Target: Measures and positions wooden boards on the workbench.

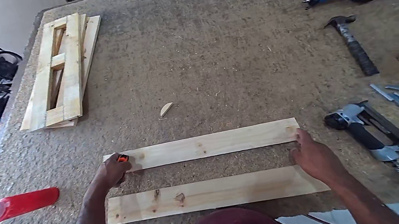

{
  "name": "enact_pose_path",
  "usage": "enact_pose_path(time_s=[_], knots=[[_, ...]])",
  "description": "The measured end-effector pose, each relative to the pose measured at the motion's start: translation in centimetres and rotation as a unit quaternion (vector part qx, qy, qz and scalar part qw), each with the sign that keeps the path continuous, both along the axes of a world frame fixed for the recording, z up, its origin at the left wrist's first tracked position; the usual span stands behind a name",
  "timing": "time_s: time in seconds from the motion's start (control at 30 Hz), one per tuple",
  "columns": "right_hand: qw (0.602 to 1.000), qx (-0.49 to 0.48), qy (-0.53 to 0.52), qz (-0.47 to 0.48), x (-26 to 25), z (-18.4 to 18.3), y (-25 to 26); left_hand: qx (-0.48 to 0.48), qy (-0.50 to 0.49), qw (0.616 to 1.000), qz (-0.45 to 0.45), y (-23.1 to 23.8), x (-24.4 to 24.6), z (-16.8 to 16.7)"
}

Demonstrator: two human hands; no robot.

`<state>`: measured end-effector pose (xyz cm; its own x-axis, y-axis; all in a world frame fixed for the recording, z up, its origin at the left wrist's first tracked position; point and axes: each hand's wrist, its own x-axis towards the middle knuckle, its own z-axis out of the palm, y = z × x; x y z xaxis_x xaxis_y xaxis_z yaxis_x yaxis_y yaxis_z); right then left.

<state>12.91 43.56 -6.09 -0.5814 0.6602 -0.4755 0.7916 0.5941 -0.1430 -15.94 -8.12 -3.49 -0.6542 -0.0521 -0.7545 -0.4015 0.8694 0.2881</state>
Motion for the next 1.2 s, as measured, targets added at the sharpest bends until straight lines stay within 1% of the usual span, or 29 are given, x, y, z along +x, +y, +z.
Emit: enact_pose_path(time_s=[0.13,0.23,0.33,0.53,0.7,0.83,0.97,1.1,1.2], knots=[[0.999,-0.017,0.04,0.009,0.5,0.5,0.9,0.023,-0.008,1.0,0.002,0.0,-0.4,-0.2],[0.997,-0.037,0.058,0.028,0.8,0.2,0.9,0.015,-0.004,1.0,0.007,-0.2,-0.3,0.0],[0.997,-0.044,0.046,0.047,1.0,-0.5,1.3,0.01,-0.001,1.0,0.002,0.0,-0.1,0.3],[0.998,-0.043,0.037,0.028,0.5,0.4,1.4,0.027,0.0,0.999,0.021,-0.2,0.1,-0.2],[0.998,-0.037,0.036,0.035,0.7,-0.6,1.6,-0.004,-0.002,1.0,-0.004,0.2,0.2,0.3],[0.997,-0.064,0.036,0.039,0.7,-0.1,2.1,-0.009,-0.002,1.0,-0.007,0.2,0.2,-0.2],[0.997,-0.059,0.039,0.034,0.7,-0.5,2.1,-0.007,-0.004,1.0,-0.011,0.2,0.1,0.1],[0.996,-0.057,0.024,0.057,0.9,-1.3,2.5,-0.019,-0.007,1.0,-0.023,0.4,0.1,0.3],[0.996,-0.062,0.026,0.056,0.8,-0.9,2.5,-0.022,0.0,0.999,-0.026,0.3,0.1,-0.2]])
